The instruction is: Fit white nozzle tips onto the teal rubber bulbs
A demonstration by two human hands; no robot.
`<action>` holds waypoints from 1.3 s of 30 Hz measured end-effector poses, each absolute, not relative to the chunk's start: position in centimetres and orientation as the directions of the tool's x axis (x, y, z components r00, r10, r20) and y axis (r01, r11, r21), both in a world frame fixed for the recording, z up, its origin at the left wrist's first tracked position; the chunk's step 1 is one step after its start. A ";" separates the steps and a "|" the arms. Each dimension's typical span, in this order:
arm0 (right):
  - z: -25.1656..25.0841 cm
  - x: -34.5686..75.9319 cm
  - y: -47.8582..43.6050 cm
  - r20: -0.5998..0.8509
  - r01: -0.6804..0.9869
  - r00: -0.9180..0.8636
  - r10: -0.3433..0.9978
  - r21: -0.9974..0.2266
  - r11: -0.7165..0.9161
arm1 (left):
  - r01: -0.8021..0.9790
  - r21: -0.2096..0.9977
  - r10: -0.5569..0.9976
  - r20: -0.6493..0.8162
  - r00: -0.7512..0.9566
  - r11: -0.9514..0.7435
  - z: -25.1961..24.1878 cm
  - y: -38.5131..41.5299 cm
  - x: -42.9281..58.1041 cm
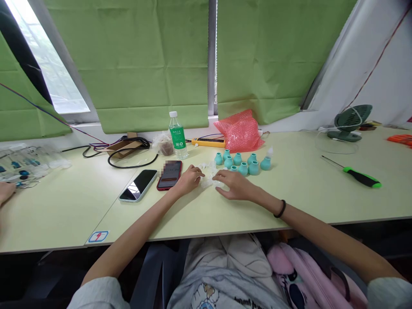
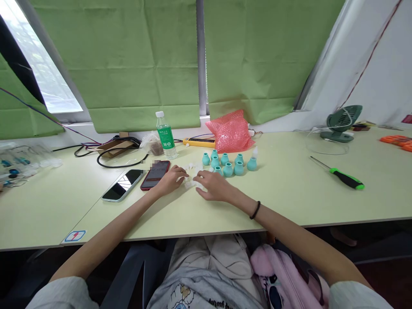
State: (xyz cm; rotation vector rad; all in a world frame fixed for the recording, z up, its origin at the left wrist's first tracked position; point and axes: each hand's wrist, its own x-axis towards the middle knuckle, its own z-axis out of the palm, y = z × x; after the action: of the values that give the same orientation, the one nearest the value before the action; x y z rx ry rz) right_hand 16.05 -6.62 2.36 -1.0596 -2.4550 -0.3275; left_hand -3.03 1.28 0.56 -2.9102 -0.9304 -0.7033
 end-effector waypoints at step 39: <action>0.5 14.8 -5.5 0.353 0.116 0.027 0.935 -0.930 0.348 | 0.070 0.950 0.802 0.215 0.557 -0.303 2.1 -0.8 -2.0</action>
State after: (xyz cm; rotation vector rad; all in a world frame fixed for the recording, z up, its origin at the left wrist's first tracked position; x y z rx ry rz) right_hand 14.76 -5.48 0.54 -1.0377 -1.4009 0.8532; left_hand -1.95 -0.76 2.07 -3.5236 -1.4729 -1.7604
